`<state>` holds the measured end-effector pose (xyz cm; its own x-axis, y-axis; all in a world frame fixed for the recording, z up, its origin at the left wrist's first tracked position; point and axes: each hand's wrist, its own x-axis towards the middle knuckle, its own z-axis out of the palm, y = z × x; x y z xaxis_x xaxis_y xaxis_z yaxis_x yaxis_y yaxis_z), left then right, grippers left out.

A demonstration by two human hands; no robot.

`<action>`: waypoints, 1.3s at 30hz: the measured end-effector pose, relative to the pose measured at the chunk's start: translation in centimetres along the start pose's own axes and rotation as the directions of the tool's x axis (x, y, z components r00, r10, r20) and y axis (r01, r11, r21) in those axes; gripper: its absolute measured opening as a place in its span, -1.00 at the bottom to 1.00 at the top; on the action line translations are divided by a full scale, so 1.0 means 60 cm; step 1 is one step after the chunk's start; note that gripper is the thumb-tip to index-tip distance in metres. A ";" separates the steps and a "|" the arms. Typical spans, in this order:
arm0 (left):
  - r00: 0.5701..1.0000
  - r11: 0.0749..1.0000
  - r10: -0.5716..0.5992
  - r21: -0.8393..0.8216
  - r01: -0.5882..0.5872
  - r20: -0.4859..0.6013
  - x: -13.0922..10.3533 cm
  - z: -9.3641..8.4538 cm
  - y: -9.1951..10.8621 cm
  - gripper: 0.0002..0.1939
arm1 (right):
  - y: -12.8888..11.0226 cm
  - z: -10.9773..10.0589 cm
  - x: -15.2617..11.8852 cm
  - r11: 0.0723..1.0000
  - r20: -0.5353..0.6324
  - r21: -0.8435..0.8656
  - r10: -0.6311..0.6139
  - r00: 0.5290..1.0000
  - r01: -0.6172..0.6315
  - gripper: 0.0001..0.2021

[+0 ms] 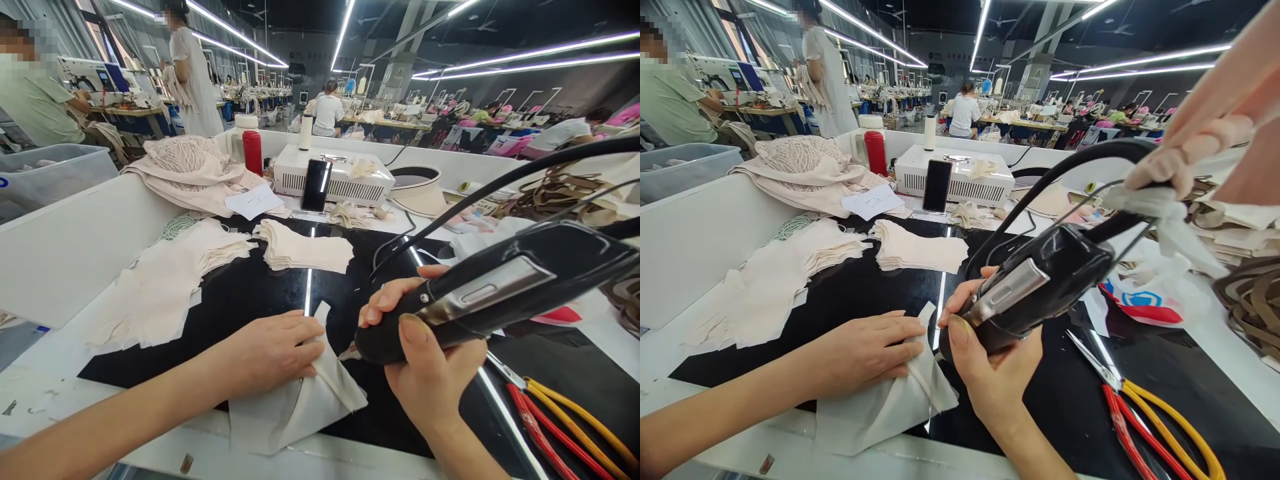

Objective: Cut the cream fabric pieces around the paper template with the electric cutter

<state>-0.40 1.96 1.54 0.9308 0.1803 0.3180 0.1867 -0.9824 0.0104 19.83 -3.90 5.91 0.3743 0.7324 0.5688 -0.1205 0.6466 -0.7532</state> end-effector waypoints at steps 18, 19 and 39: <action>0.998 0.995 -0.068 -0.069 0.067 -0.002 -0.011 -0.003 0.016 -0.65 | -0.005 0.009 0.010 0.999 -0.067 -0.037 0.016 0.998 -0.018 -0.61; 0.997 0.995 -0.071 -0.069 0.070 -0.005 -0.012 -0.001 0.016 -0.64 | -0.005 0.011 0.012 0.999 -0.081 -0.037 0.009 0.997 -0.012 -0.61; 0.994 0.986 -0.110 -0.124 0.109 -0.008 -0.010 0.004 0.023 -0.64 | 0.017 0.028 0.027 0.999 -0.085 -0.033 0.009 0.996 -0.011 -0.62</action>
<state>-0.63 0.50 1.16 0.9018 0.2873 0.3228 0.2462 -0.9555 0.1627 18.75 -1.69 6.63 0.4503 0.7170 0.5320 -0.0944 0.6308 -0.7702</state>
